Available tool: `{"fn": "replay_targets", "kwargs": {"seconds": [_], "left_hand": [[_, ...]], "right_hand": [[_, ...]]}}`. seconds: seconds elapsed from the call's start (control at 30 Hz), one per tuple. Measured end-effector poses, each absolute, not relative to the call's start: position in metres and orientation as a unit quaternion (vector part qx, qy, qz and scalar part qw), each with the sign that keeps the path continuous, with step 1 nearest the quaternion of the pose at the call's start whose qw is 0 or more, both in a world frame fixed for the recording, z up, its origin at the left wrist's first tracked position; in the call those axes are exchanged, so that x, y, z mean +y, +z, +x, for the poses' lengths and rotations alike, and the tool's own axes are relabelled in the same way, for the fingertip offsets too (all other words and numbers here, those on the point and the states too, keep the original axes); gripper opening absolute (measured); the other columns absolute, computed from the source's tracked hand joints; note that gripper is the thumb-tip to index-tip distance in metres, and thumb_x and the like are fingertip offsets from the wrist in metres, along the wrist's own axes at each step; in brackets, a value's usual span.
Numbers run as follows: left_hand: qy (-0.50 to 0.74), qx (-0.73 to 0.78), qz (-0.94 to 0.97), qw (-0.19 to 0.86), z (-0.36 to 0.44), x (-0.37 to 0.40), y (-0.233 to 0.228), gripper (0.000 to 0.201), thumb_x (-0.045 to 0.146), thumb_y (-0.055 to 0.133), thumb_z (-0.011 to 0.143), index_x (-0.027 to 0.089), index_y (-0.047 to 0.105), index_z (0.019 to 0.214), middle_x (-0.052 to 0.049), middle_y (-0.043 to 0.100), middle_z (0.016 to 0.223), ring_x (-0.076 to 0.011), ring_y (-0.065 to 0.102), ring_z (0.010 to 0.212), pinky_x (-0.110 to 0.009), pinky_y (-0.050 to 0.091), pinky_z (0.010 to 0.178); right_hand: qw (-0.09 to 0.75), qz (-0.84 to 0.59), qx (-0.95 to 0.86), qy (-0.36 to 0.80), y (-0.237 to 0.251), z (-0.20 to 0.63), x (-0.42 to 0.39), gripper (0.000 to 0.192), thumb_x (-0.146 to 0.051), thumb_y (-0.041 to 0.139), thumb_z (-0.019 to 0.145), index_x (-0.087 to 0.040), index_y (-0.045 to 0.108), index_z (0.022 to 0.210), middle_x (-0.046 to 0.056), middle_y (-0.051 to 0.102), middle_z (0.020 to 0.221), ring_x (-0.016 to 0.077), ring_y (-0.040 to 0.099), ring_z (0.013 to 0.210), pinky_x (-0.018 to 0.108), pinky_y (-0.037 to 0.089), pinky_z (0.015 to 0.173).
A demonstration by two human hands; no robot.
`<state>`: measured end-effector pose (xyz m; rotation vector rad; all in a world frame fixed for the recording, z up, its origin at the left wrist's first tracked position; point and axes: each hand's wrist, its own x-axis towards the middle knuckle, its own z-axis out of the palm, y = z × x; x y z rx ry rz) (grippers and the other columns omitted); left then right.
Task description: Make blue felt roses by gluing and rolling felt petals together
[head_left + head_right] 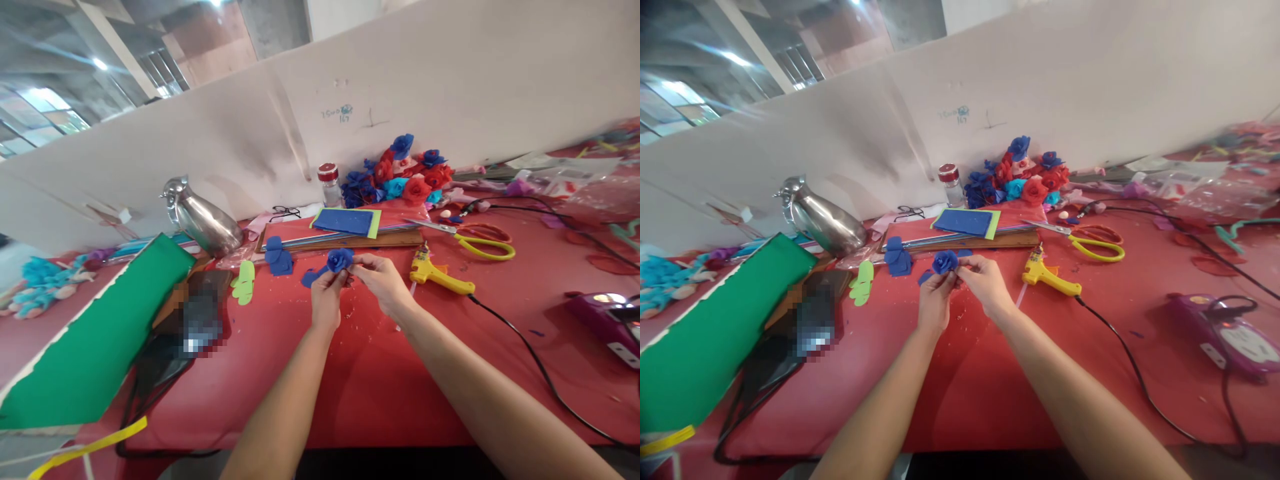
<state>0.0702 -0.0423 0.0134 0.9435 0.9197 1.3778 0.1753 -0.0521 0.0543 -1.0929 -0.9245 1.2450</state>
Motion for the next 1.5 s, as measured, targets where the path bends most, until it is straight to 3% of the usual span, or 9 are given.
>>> {"fn": "replay_targets", "kwargs": {"seconds": [0.27, 0.7, 1.0, 1.5], "left_hand": [[0.59, 0.397, 0.411, 0.57, 0.07, -0.042, 0.013, 0.021, 0.035, 0.076, 0.064, 0.014, 0.071, 0.067, 0.0, 0.06, 0.06, -0.0096, 0.05, 0.059, -0.025, 0.041, 0.063], [0.586, 0.403, 0.445, 0.545, 0.069, -0.043, 0.016, 0.019, 0.035, 0.073, 0.066, 0.015, 0.073, 0.068, 0.0, 0.057, 0.058, -0.0104, 0.048, 0.059, -0.026, 0.039, 0.062], [0.586, 0.411, 0.441, 0.542, 0.068, -0.044, 0.021, 0.017, 0.03, 0.071, 0.064, 0.015, 0.065, 0.056, 0.001, 0.055, 0.055, -0.0102, 0.047, 0.058, -0.025, 0.039, 0.062], [0.582, 0.437, 0.494, 0.476, 0.065, -0.043, 0.02, 0.014, 0.023, 0.06, 0.069, 0.017, 0.066, 0.058, 0.001, 0.054, 0.056, -0.0108, 0.046, 0.058, -0.024, 0.038, 0.061]], "right_hand": [[0.59, -0.44, -0.426, 0.526, 0.045, 0.177, -0.05, 0.011, -0.026, 0.062, 0.059, -0.018, 0.065, 0.065, -0.002, 0.06, 0.058, 0.0122, 0.053, 0.054, 0.028, 0.044, 0.059], [0.538, -0.478, -0.578, 0.386, 0.045, 0.188, -0.047, 0.017, -0.025, 0.057, 0.067, -0.019, 0.071, 0.074, -0.001, 0.063, 0.067, 0.0109, 0.052, 0.051, 0.024, 0.039, 0.052], [0.517, -0.483, -0.594, 0.383, 0.044, 0.189, -0.047, 0.018, -0.028, 0.057, 0.068, -0.019, 0.071, 0.078, 0.001, 0.066, 0.071, 0.013, 0.055, 0.056, 0.026, 0.041, 0.056], [0.514, -0.492, -0.617, 0.336, 0.045, 0.191, -0.047, 0.016, -0.028, 0.06, 0.07, -0.021, 0.072, 0.079, 0.001, 0.066, 0.075, 0.0126, 0.05, 0.055, 0.027, 0.038, 0.055]]}}
